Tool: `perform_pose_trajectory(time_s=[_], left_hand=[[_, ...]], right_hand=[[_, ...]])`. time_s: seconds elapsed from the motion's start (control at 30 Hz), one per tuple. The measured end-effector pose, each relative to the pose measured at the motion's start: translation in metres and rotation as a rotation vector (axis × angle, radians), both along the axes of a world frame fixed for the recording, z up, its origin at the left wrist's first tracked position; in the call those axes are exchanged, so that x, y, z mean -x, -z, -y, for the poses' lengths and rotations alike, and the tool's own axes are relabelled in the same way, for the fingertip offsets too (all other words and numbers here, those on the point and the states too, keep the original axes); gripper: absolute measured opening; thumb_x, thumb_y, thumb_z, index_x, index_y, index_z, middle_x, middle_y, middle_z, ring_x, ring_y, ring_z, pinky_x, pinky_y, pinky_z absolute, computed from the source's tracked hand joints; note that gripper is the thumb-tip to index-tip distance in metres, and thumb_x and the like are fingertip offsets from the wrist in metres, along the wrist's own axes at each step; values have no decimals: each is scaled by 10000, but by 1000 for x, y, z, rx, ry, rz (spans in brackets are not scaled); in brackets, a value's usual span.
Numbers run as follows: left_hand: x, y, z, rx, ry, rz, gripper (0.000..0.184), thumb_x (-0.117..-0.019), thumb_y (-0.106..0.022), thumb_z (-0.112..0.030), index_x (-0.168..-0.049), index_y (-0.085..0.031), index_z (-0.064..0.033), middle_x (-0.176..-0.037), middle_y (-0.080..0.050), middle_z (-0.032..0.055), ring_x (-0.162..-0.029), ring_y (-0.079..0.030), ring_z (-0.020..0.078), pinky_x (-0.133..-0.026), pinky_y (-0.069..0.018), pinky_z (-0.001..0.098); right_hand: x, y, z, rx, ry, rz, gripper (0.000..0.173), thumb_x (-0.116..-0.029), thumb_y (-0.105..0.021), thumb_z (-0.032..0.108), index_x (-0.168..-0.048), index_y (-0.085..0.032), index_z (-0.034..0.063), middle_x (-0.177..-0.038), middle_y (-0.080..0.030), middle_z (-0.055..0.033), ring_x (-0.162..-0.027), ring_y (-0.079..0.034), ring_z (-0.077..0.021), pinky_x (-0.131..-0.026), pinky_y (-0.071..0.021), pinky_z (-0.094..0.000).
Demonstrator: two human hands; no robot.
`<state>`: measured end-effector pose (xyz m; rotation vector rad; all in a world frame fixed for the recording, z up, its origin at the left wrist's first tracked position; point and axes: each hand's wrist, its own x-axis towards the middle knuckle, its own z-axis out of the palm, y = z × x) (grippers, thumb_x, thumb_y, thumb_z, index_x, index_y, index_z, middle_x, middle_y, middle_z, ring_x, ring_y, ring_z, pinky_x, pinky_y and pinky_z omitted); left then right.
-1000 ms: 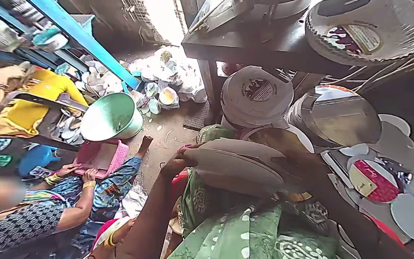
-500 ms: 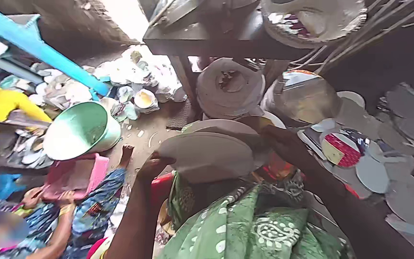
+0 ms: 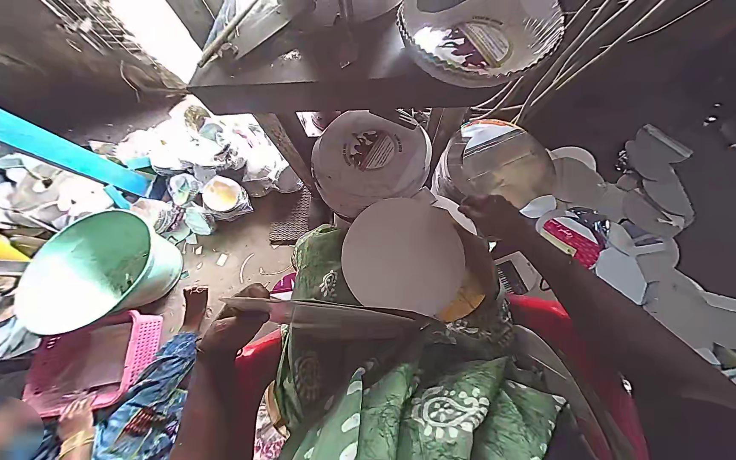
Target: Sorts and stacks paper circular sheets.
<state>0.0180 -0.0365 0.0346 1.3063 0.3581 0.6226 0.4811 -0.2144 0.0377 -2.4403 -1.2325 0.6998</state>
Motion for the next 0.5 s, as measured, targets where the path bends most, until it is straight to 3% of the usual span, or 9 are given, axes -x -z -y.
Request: perform_pose_trajectory(time_s=[0.07, 0.13, 0.23, 0.3, 0.37, 0.47, 0.5], left_hand=[[3, 4, -1, -7, -60, -46, 279, -814, -809, -392, -1086, -751, -365, -1048, -734, -189, -977, -652, -77, -881, -530, 146], [7, 5, -3, 29, -58, -69, 329, -799, -819, -408, -1117, -748, -361, -1092, -738, -168, -1019, -659, -52, -915, -536, 179], [8, 7, -2, 81, -92, -112, 322, -780, -844, -358, -1089, -753, -357, -1078, -738, -170, -1011, -659, -54, -905, -539, 175], [7, 3, 2, 87, -133, -163, 320, -757, -856, -315, -1058, -759, -361, -1046, -743, -176, -981, -664, -62, -884, -544, 163], [2, -5, 9, 126, -268, -249, 311, -721, -838, -197, -994, -742, -314, -966, -748, -161, -916, -678, -47, -841, -560, 176], [-8, -11, 15, 165, -506, -328, 306, -778, -555, -3, -993, -625, -209, -846, -735, -141, -787, -692, -21, -743, -594, 205], [-9, -11, 12, 168, -537, -264, 264, -788, -586, -44, -964, -651, -229, -834, -744, -129, -768, -700, -14, -719, -598, 203]], right_hand=[[-25, 4, -5, -4, 35, 170, 461, -1007, -627, 288, -1346, -603, -23, -1282, -620, -321, -1153, -615, -520, -913, -461, -707], [-51, 20, -13, 51, 23, 249, 745, -949, -702, 330, -1541, -400, -7, -1576, -372, -297, -1399, -426, -512, -1047, -361, -716], [-69, 51, -18, 139, 38, 239, 915, -918, -746, 361, -1602, -257, 1, -1648, -208, -303, -1515, -217, -505, -1129, -232, -735], [-75, 73, -17, 150, 4, 220, 772, -945, -711, 235, -1572, -331, -10, -1598, -311, -320, -1479, -290, -518, -1119, -289, -713], [-70, 72, -13, 85, -62, 255, 480, -951, -647, 64, -1402, -540, -60, -1422, -523, -326, -1327, -499, -512, -1050, -412, -654], [-70, 62, -1, -29, -82, 324, 279, -922, -640, -42, -1199, -667, -58, -1150, -673, -307, -1045, -660, -512, -877, -501, -668], [-71, 53, 5, -54, -58, 374, 238, -912, -654, -42, -1149, -678, -47, -1077, -687, -303, -969, -673, -522, -802, -513, -690]])
